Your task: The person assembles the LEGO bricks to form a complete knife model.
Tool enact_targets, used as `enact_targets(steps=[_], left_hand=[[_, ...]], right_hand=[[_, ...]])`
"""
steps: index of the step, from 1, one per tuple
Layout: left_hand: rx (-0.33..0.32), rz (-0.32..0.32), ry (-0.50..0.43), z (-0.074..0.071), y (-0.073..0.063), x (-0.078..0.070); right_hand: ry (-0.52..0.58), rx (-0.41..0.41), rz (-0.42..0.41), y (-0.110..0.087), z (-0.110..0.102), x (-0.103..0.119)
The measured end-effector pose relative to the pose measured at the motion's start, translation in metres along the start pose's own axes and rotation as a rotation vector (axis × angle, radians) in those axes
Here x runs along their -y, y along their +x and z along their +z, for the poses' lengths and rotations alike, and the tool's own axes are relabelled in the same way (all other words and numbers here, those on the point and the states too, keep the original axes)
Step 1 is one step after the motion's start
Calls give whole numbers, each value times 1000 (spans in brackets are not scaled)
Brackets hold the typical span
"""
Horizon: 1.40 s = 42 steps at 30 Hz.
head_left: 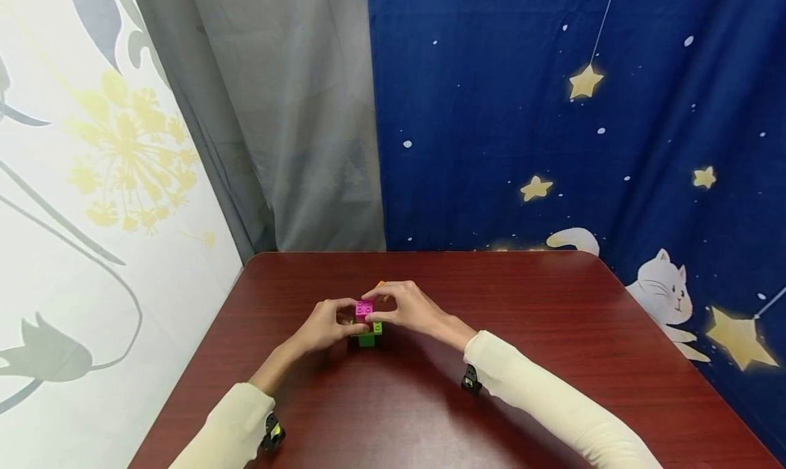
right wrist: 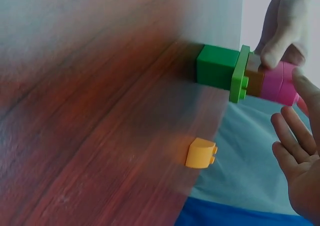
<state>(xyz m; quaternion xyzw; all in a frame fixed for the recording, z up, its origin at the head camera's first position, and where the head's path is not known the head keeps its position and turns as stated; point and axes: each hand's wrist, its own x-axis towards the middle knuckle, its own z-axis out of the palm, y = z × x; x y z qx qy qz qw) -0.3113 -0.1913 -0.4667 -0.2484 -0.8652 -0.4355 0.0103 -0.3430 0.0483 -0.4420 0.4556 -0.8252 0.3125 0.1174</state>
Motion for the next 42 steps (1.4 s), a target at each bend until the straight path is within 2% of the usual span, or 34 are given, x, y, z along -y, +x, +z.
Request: enact_targets(steps=[8,15,18,22,30,35,42], left_hand=[[-1,-1,32,1,-3,-2],[16,-19,-2,-2,-6,-5],[-13,-5,-8,-6,-7,-7],[-54,21,-9,-11,-5,-11],[-62,36,-14,-12,0,-14],[-56,32,9,-14,1,-13],[-46,48,-7,-15,5,-15]], right_hand=[[24,18,50,-5,-5,-8],[69,16,68,-9,-7,-19],[80,1,84,-9,-6,-26],[85,-1,145,-9,-5,-36],[78,-14,208,-10,3,-59],[74,-7,251,-5,11,-71],[55,-22,302,3,20,-84]])
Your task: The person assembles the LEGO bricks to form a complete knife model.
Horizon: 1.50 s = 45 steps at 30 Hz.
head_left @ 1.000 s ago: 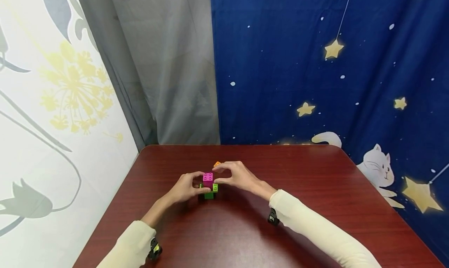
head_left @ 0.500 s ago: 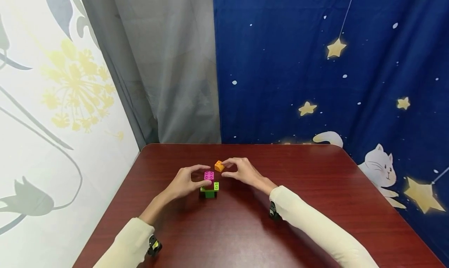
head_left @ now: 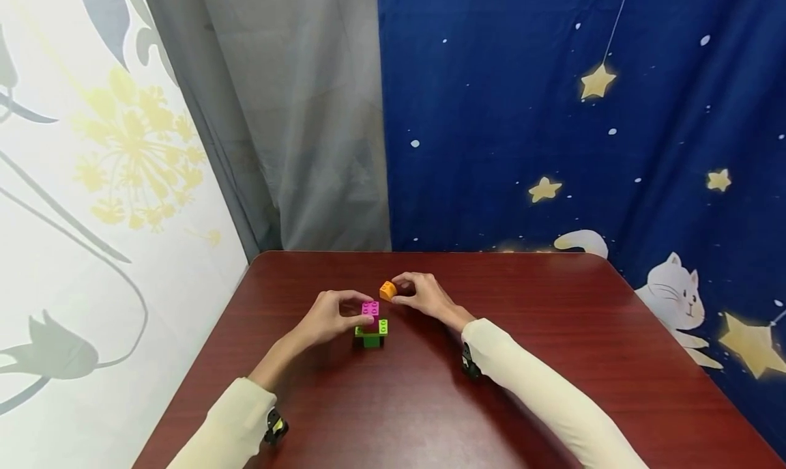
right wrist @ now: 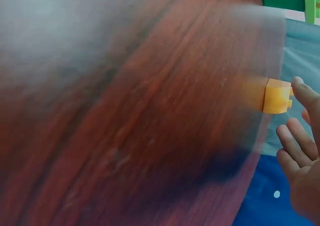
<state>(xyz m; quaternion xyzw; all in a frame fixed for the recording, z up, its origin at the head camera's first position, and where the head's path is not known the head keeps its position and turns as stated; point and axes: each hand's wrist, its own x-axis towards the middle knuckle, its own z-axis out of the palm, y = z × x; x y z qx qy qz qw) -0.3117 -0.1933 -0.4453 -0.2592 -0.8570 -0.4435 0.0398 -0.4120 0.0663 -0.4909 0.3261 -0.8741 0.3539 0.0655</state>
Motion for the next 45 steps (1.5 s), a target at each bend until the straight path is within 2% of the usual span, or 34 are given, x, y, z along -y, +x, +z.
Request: enact_targets(steps=[6,15,21,25,34,45], left_hand=[[-12,15,13,3,0,0],[-35,-7,-4,7,2,1],[-38,-18,-13,12,5,-2],[-43,-32,-32,13,6,-3],[-36,-54,-157,17,9,-1],[-28,-31,-158,19,14,-2]], right_hand=[[24,20,28,10,9,-4],[-39,49,40,18,22,-1],[-75,49,55,8,19,0],[-78,51,35,1,15,-1],[-35,67,10,-19,3,-2],[-30,82,-8,-38,-13,-2]])
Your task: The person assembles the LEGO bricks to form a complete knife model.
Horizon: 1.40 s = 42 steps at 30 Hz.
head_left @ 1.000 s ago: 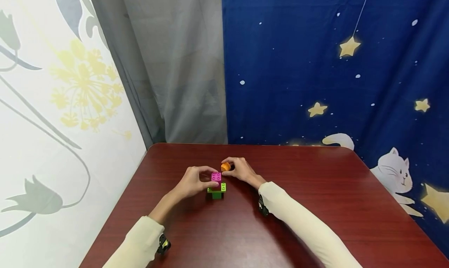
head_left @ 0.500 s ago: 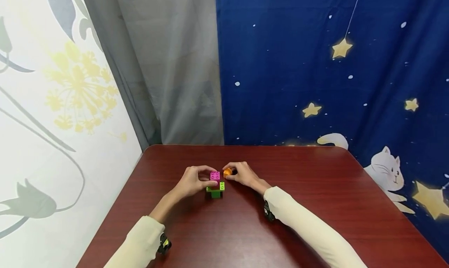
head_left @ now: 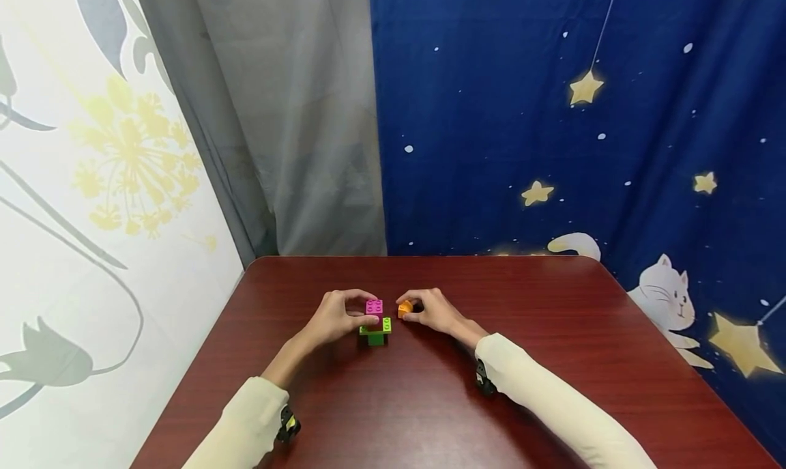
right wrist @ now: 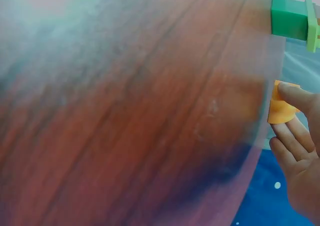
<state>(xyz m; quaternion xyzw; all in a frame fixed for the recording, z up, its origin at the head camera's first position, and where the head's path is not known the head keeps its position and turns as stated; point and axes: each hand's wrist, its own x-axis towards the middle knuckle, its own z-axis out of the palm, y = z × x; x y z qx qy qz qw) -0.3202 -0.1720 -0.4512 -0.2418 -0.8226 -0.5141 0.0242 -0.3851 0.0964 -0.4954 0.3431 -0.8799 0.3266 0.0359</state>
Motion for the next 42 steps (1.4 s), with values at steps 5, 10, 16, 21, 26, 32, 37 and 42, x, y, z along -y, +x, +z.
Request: enact_targets(steps=[5,10,16,21,26,32,37,42], left_hand=[[-2,-9,27,-2,0,1],[-4,-3,42,-3,0,1],[-15,-10,86,-4,-2,1],[-12,-9,95,-5,-2,0],[-19,-3,116,-5,-1,0],[-9,3,102,-4,0,2],[-4,-1,80,-3,1,4],[-13,14,88,-3,1,5]], right_hand=[[-10,-14,-58,-1,-6,6],[2,-31,-126,-2,-13,18],[30,-33,-166,-1,-21,36],[-7,-47,-215,2,-27,49],[-18,-71,-265,7,-35,60],[-7,-76,-284,12,-43,69],[9,-68,-282,14,-44,76],[25,-45,-289,17,-39,84]])
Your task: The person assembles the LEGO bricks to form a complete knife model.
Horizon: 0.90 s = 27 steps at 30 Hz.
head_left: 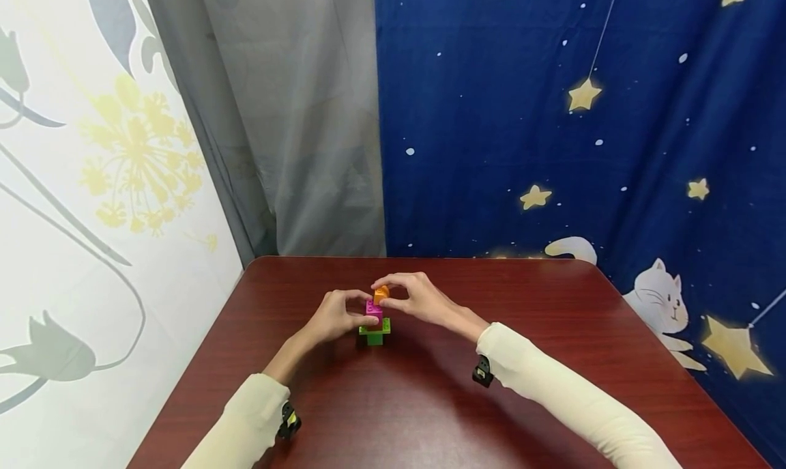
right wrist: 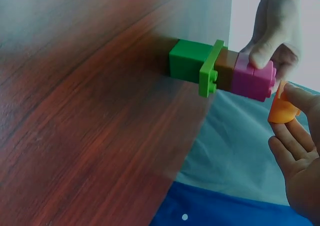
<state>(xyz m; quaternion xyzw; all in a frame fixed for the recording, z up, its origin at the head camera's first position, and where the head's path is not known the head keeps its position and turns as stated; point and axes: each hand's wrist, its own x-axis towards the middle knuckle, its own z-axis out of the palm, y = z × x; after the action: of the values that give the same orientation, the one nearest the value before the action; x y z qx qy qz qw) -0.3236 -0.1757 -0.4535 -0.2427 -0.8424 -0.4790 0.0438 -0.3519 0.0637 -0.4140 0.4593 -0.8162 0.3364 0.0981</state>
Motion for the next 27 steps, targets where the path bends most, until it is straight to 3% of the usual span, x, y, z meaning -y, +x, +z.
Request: enact_targets(steps=[27], left_hand=[[20,-50,48,1,1,1]], right_hand=[[49,10,-33,-3,17,1]])
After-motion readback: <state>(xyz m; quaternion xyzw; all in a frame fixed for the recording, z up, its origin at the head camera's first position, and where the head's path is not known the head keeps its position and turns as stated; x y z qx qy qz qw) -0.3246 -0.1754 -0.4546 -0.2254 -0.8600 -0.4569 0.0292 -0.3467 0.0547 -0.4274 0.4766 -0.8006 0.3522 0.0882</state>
